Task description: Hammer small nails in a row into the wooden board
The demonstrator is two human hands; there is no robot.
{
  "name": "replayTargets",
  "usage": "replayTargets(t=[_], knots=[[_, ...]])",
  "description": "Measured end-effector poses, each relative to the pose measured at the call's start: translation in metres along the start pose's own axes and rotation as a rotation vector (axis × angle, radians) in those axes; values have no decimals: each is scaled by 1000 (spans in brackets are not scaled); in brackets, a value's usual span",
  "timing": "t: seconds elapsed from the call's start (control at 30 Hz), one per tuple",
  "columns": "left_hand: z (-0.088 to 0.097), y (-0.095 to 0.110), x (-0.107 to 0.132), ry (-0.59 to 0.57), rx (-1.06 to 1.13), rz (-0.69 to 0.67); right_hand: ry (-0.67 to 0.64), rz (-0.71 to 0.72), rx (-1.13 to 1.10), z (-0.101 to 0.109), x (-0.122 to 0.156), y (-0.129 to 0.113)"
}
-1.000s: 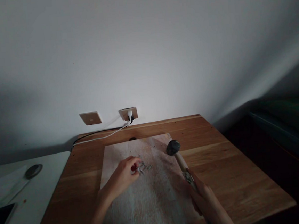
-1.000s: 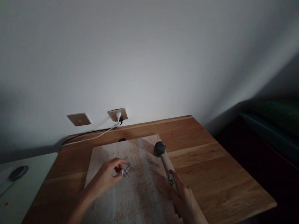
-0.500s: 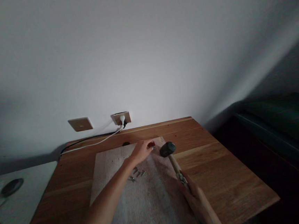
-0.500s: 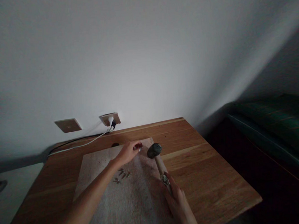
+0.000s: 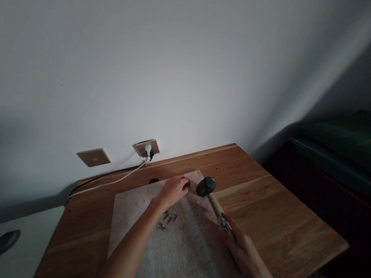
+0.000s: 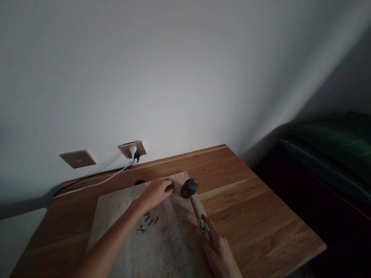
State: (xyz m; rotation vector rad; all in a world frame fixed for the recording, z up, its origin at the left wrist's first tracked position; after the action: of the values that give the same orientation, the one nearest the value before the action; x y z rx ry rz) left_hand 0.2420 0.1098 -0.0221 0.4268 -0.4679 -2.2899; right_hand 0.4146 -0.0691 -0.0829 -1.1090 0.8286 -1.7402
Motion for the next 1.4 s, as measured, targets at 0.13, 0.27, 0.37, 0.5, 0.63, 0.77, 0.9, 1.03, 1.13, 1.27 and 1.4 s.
replayTargets(t=[0.13, 0.27, 0.37, 0.5, 0.63, 0.77, 0.9, 1.03, 1.13, 1.27, 1.4], knots=[[-2, 4, -5, 3, 10, -32, 5, -1, 15, 0, 0, 1], [-7, 0, -9, 40, 148, -35, 20, 10, 33, 3, 0, -1], [-14, -9, -9, 101, 285, -21, 4, 9, 31, 3, 1, -1], [-23, -23, -7, 180, 388, 17, -3, 2, 25, 3, 1, 1], [-28, -27, -7, 204, 418, 40, -17, -14, 22, 3, 0, 4], [-25, -28, -5, 243, 443, 75, -51, -21, 21, 4, 0, -7], [-27, -31, -5, 245, 514, 95, -95, 25, 32, 5, -1, -33], [-31, -33, -6, 231, 535, 85, -75, 67, 80, 9, -5, -52], [-30, -34, -5, 247, 526, 93, -69, 75, 133, 8, -7, -62], [-29, -36, -4, 259, 553, 115, -52, 82, 165, 5, -7, -70], [-31, -38, -4, 246, 572, 137, -69, 90, 273, -1, -9, -70]])
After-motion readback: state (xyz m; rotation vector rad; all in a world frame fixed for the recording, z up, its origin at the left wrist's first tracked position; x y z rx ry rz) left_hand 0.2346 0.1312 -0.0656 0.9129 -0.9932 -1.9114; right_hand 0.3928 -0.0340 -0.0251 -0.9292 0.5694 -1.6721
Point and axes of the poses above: each hand's wrist, its own x-axis away from the middle knuckle, its own z-axis out of the back of the hand, y = z × x, the point moved 9 cm from there along -x, towards the middle knuckle, and after that the axes turned 5 degrees about -z, right-handed, at the moved point
